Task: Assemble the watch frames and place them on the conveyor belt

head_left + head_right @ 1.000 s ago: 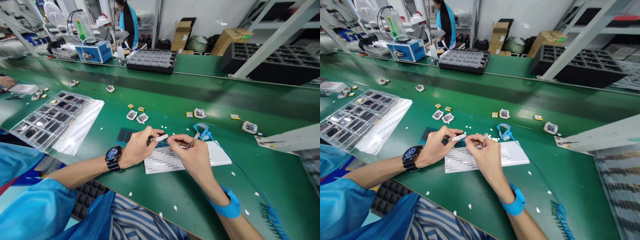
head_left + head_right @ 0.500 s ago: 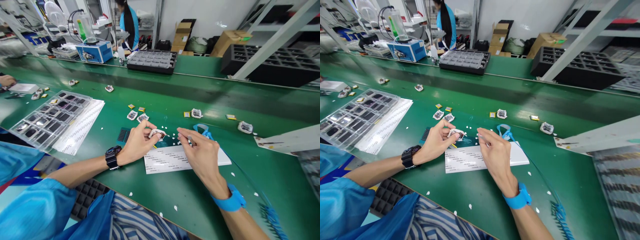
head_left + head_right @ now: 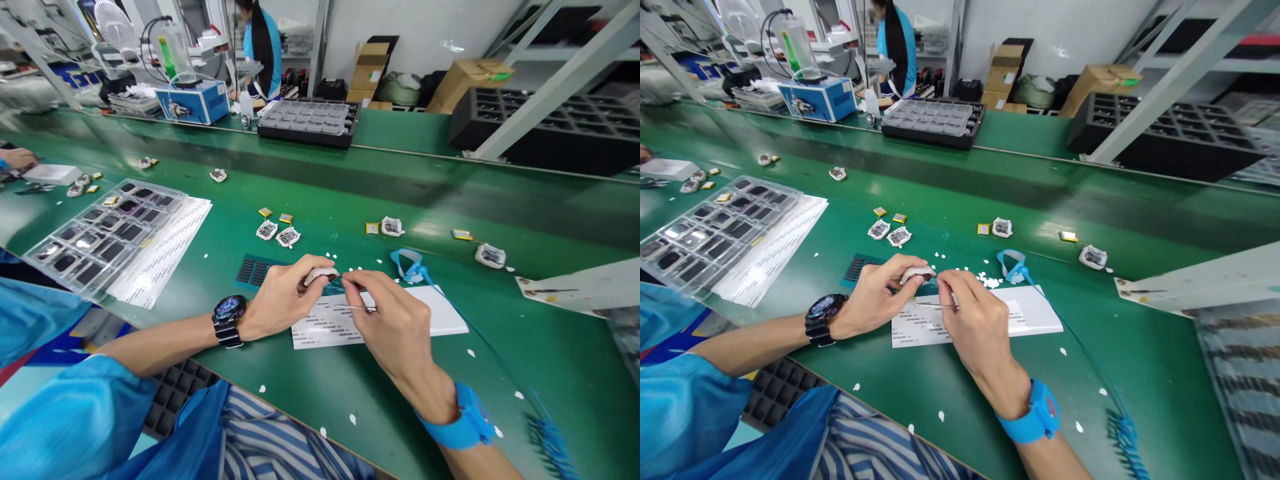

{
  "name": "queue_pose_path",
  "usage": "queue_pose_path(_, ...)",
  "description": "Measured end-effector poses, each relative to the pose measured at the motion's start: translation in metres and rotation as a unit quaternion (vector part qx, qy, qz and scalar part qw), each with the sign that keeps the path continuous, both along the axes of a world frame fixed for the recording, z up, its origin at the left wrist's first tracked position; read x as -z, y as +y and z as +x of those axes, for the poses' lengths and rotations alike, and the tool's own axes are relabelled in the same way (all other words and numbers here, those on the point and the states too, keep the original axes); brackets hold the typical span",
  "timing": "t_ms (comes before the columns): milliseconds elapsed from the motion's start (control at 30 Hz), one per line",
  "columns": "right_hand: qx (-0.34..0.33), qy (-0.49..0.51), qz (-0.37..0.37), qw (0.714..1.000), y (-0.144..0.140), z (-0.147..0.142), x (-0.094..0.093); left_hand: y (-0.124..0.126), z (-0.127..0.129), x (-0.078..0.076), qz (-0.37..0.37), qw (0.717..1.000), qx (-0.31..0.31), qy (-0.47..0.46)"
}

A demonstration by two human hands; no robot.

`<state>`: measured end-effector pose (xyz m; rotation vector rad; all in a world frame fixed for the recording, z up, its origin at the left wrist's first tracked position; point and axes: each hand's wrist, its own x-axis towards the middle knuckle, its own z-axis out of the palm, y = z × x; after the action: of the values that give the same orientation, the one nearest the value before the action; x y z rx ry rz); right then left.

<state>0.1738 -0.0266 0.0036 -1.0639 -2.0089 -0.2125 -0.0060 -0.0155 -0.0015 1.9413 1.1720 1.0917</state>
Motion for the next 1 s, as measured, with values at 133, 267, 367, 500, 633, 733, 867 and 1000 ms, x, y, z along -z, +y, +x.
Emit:
queue_pose_path(133, -0.014, 0.027, 0.012, 0.999, -0.002, -0.004, 0.001, -0.002, 0.005, -0.003, -0.154, 0.983, 0.033, -0.099)
queue_pose_path(267, -0.035, 0.061, -0.014, 0.997, -0.003, -0.006, 0.002, -0.003, 0.007, -0.003, -0.224, 0.959, 0.057, -0.162)
queue_pose_path(367, -0.038, 0.069, -0.035, 0.996, -0.004, -0.006, 0.003, -0.004, 0.007, -0.004, -0.238, 0.951, 0.062, -0.186)
queue_pose_path(500, -0.028, 0.067, -0.035, 0.997, -0.005, -0.006, 0.003, -0.005, 0.007, -0.005, -0.240, 0.950, 0.059, -0.193)
queue_pose_path(633, -0.035, 0.076, -0.032, 0.996, -0.005, -0.006, 0.003, -0.006, 0.007, -0.004, -0.217, 0.956, 0.055, -0.189)
queue_pose_path(733, -0.055, 0.103, -0.051, 0.992, -0.006, -0.007, -0.001, -0.006, 0.007, -0.004, -0.215, 0.953, 0.063, -0.202)
queue_pose_path(867, -0.046, 0.217, -0.159, 0.962, -0.006, -0.008, -0.005, -0.004, 0.006, -0.009, -0.238, 0.939, 0.070, -0.237)
queue_pose_path(1000, -0.020, 0.331, -0.311, 0.891, -0.003, -0.006, -0.005, -0.003, 0.007, -0.014, -0.267, 0.929, 0.049, -0.252)
